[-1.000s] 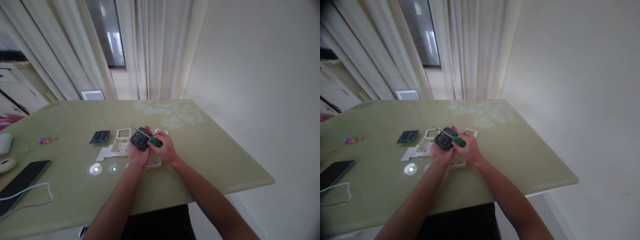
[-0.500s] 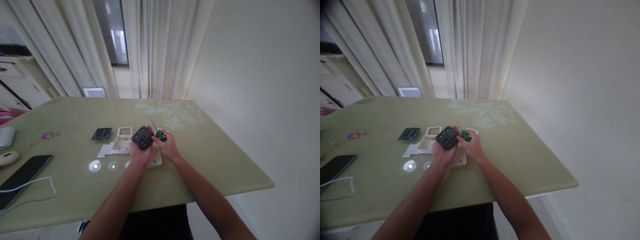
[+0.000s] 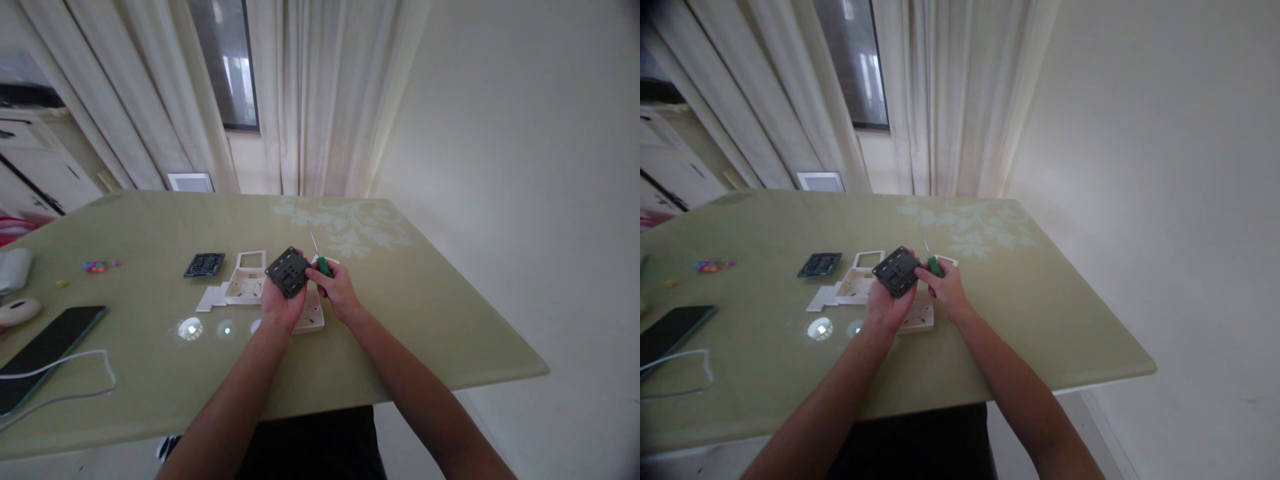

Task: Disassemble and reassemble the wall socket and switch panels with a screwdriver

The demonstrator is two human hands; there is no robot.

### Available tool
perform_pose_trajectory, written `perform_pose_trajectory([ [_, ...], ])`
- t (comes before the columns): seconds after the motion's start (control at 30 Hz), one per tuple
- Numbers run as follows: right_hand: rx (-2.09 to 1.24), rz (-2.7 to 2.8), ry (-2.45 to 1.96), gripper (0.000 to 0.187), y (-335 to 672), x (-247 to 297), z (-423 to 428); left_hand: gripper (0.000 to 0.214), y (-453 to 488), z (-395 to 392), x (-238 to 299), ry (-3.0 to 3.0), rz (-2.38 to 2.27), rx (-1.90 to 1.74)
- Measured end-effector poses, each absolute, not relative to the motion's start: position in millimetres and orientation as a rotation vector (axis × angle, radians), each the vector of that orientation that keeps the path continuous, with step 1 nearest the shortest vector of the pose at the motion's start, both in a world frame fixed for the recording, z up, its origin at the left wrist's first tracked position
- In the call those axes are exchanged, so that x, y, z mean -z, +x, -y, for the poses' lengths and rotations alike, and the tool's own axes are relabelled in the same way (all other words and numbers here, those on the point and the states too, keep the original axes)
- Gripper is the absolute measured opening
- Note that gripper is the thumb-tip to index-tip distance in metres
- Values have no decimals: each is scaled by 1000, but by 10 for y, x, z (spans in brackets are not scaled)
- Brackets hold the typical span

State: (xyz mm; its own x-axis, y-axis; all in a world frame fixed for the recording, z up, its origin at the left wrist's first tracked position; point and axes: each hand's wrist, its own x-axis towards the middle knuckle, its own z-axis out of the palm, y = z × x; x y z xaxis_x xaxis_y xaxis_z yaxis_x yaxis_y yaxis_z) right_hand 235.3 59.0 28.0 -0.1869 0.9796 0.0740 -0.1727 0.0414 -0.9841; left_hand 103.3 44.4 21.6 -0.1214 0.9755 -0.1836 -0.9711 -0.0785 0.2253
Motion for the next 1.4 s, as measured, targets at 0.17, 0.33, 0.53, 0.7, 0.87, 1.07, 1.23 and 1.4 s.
perform_pose_trajectory([
  [0.17,-1395,1200,-890,32,2365,-323,-588,40,1012,-463,-169,60,-298,-1614],
  [0.33,-1414,1160,-844,29,2367,-335,-584,40,994,-460,-146,91,-285,-1566],
  [0.53,-1418,1132,-820,29,2353,-361,-555,41,955,-451,-144,102,-290,-1525],
  [0.7,-1413,1124,-813,28,2335,-375,-526,41,927,-441,-157,95,-301,-1512],
  [0.87,-1416,1117,-821,28,2324,-351,-528,40,930,-446,-177,66,-310,-1512],
  [1.07,-1423,1081,-834,29,2314,-312,-543,41,954,-468,-222,26,-321,-1517],
  [1.23,-1454,1044,-834,30,2311,-284,-566,42,1018,-474,-247,4,-355,-1524],
  [1.4,-1506,961,-810,36,2318,-305,-587,36,1046,-436,-301,21,-416,-1526],
])
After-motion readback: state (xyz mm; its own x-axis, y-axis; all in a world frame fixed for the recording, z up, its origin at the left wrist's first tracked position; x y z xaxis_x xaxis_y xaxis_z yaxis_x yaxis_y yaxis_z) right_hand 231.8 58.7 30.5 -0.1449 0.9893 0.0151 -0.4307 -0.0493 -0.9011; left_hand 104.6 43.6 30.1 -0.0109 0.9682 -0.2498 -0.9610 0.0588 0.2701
